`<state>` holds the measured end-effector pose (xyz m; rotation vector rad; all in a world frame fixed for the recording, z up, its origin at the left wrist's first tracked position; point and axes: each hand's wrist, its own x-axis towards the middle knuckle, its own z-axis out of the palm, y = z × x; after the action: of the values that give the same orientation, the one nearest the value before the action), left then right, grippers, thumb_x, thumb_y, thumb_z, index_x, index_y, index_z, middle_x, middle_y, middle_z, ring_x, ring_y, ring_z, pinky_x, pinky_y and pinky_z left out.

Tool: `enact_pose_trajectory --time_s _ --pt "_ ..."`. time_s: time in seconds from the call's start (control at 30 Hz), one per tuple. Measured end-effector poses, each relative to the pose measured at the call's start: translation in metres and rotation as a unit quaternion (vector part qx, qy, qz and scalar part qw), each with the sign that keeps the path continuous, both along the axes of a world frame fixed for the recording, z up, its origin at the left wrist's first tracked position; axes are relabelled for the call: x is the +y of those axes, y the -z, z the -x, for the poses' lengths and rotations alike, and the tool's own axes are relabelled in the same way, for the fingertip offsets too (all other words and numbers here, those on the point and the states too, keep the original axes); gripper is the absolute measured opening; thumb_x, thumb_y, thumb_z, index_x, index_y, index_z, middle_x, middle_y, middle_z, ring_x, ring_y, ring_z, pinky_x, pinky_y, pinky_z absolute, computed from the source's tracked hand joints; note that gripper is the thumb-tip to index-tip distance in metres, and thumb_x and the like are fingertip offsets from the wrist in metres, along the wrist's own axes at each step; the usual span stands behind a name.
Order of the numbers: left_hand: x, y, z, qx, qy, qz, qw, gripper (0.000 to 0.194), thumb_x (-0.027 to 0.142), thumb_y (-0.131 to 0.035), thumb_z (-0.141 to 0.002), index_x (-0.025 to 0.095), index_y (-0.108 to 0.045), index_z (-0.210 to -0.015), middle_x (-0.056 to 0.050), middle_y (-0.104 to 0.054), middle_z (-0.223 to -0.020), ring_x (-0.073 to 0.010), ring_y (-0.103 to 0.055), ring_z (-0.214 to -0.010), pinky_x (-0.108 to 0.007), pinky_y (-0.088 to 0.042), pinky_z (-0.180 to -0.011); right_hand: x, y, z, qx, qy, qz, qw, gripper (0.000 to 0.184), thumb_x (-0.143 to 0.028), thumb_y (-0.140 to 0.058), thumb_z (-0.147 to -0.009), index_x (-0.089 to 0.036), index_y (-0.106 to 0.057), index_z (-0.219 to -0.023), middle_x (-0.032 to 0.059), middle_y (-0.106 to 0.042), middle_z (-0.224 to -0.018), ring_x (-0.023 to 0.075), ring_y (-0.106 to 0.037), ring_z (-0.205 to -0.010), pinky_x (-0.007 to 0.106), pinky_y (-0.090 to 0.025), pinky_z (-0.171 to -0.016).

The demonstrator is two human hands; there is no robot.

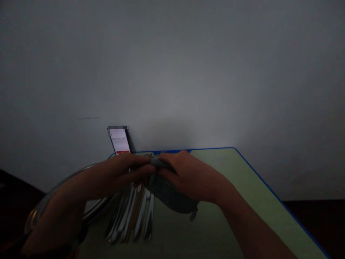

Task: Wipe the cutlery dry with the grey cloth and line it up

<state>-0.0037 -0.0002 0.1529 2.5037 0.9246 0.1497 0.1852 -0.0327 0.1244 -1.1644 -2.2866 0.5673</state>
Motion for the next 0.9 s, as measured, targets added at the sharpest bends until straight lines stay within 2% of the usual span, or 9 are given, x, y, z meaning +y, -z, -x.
enact_pose_trajectory --time_s 0.2,0.4,0.53,0.67,0.77,0.9 --pt "0.000 -0.001 0.002 0.003 0.043 -0.038 0.998 0.028 0.030 -0.039 -0.090 0.015 -0.059 -0.077 0.004 -0.050 -0.061 -0.0077 -0.045 -0.055 -0.018 -0.032 -0.051 0.000 -0.002 -0.003 0.017 -0.063 0.029 0.997 0.017 -0.014 -0.043 -0.085 -0.019 -0.058 -0.091 -0.0015 -0.063 -0.080 0.0096 -0.054 -0.068 0.021 -0.038 -0.061" --pt "0.002 -0.005 0.012 -0.001 0.047 -0.053 0.997 0.032 0.031 -0.039 -0.090 0.014 -0.057 -0.069 0.005 -0.041 -0.056 -0.0069 -0.037 -0.050 -0.019 -0.027 -0.047 0.001 0.000 -0.002 0.038 -0.027 0.037 0.998 0.018 -0.024 -0.045 -0.085 -0.020 -0.061 -0.093 -0.0014 -0.065 -0.082 0.0108 -0.056 -0.069 0.021 -0.038 -0.060" --pt "0.006 -0.003 0.018 -0.018 0.005 -0.049 0.999 0.036 0.036 -0.040 -0.088 0.014 -0.057 -0.066 0.006 -0.036 -0.052 -0.0071 -0.034 -0.048 -0.019 -0.025 -0.044 0.002 -0.005 -0.009 0.026 -0.030 0.064 0.997 0.020 -0.032 -0.047 -0.085 -0.020 -0.063 -0.089 -0.0029 -0.065 -0.076 0.0099 -0.054 -0.063 0.020 -0.038 -0.055" --pt "0.006 0.003 0.011 -0.014 -0.026 -0.048 0.998 0.036 0.038 -0.038 -0.088 0.014 -0.059 -0.071 0.005 -0.038 -0.053 -0.0074 -0.035 -0.047 -0.019 -0.024 -0.043 -0.001 -0.008 -0.013 -0.021 0.027 0.040 0.999 0.023 -0.036 -0.049 -0.083 -0.019 -0.063 -0.085 -0.0005 -0.064 -0.072 0.0105 -0.053 -0.059 0.022 -0.036 -0.053" --pt "0.004 0.006 0.002 -0.010 -0.016 -0.051 0.999 0.034 0.038 -0.038 -0.088 0.014 -0.059 -0.076 0.005 -0.043 -0.055 -0.0075 -0.038 -0.048 -0.019 -0.026 -0.044 -0.003 -0.006 -0.010 -0.031 0.051 0.021 0.998 0.023 -0.036 -0.049 -0.083 -0.019 -0.062 -0.085 0.0009 -0.064 -0.073 0.0112 -0.053 -0.060 0.023 -0.035 -0.054" --pt "0.008 0.007 -0.002 -0.018 0.009 -0.042 0.999 0.038 0.037 -0.034 -0.090 0.014 -0.056 -0.068 0.005 -0.044 -0.053 -0.0070 -0.039 -0.047 -0.018 -0.029 -0.046 -0.001 -0.004 -0.004 -0.017 0.039 0.018 0.999 0.023 -0.037 -0.048 -0.083 -0.018 -0.061 -0.087 0.0017 -0.064 -0.077 0.0123 -0.054 -0.065 0.023 -0.037 -0.057"
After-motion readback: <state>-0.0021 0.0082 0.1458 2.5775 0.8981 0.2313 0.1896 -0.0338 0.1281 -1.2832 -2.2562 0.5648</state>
